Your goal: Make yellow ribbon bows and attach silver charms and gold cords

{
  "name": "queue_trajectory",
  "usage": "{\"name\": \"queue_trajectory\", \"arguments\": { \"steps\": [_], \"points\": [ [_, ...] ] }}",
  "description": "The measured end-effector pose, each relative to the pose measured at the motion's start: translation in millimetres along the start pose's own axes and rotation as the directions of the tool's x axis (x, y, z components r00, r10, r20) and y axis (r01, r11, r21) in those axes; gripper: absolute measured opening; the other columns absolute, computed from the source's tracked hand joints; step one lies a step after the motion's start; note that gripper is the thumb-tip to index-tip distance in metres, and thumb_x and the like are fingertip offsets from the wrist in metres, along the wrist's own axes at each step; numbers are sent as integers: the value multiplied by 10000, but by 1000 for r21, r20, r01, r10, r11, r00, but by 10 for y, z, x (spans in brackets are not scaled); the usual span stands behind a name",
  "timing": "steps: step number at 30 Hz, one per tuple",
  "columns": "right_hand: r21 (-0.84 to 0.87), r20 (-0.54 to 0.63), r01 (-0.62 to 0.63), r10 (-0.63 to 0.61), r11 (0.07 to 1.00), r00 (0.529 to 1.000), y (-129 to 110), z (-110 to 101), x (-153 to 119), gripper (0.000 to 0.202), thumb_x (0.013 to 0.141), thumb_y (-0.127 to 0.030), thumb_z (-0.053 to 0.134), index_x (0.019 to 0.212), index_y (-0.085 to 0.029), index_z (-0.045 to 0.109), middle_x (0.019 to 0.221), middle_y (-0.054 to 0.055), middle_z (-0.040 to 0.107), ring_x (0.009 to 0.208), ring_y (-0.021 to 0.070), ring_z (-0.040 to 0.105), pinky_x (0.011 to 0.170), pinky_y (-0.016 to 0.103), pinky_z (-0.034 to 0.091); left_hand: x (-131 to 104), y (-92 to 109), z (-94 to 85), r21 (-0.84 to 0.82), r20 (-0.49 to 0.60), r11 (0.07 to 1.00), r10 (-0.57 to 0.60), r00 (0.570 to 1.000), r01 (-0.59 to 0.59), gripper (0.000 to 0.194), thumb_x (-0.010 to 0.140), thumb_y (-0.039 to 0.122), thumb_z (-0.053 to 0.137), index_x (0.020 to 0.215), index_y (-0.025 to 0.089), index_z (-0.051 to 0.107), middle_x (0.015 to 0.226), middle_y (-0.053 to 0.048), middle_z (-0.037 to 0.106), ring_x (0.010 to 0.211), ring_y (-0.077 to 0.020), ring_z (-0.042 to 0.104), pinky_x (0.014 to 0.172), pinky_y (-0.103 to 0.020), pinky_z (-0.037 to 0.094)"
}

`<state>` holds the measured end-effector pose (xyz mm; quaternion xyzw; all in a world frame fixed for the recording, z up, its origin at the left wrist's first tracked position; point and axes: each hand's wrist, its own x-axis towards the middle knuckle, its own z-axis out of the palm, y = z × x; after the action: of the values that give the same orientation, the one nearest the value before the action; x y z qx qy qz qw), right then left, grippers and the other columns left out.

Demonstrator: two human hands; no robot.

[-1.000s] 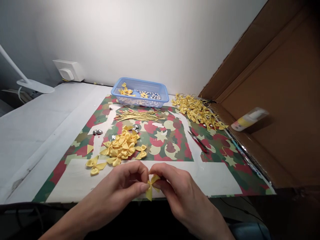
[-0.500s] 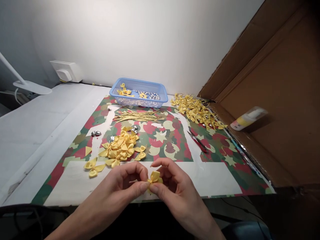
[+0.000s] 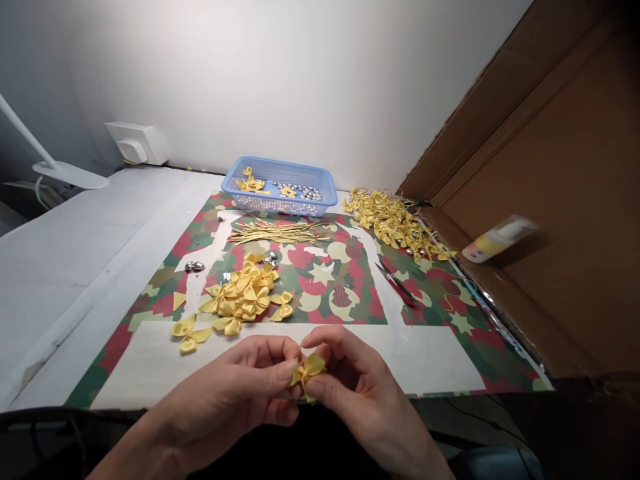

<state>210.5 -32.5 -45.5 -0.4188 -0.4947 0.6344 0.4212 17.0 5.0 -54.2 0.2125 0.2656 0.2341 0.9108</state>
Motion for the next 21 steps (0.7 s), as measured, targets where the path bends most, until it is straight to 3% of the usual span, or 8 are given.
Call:
{"name": "queue_trajectory", "arguments": {
  "steps": [2,5,9,14,18,21],
  "points": [
    [-76,-33,-7,4,997,999,21,-15,-20,237,916,-204,668,1144,-272,665,803,-39,577,754,130,530,711,250,431,-3,-13,5,55,-9,998,31,999,-31,115,928,218,751,917,118,695,902,-50,617,745,-99,564,718,-213,503],
    [-184,-98,-12,-7,983,995,63,-23,-56,264,941,-241,644,1198,-296,629,822,-39,570,754,137,521,684,252,418,-24,-22,16,270,-46,955,144,989,-126,129,970,310,699,970,191,649,959,-25,622,810,-128,565,762,-250,503],
    [-323,-129,-6,-38,946,991,55,-20,-102,280,963,-231,617,1221,-335,587,829,-50,589,750,138,543,672,242,431,-66,-27,23,594,-24,765,324,946,-247,96,943,265,710,928,215,629,883,10,600,850,-165,563,766,-271,464],
    [-537,64,248,-254,806,965,-148,-73,-95,226,990,-111,522,1077,-291,627,961,-27,652,857,131,611,785,226,469,-113,-20,71,839,-4,489,442,897,-237,130,986,245,577,869,213,624,819,10,600,753,-165,548,682,-274,437],
    [-626,171,292,-239,723,956,-235,-130,-57,231,980,-47,495,967,-240,622,938,-15,649,844,127,607,762,215,461,-143,2,118,919,34,327,488,872,-219,179,993,231,524,840,223,618,772,21,619,702,-152,557,640,-255,427],
    [-667,172,280,-223,690,960,-216,-135,-34,227,964,-30,507,958,-231,612,889,-20,645,805,124,600,725,209,448,-150,16,125,950,36,258,468,883,-176,160,981,202,505,850,226,594,792,22,624,713,-153,574,653,-253,441]
  ]
}}
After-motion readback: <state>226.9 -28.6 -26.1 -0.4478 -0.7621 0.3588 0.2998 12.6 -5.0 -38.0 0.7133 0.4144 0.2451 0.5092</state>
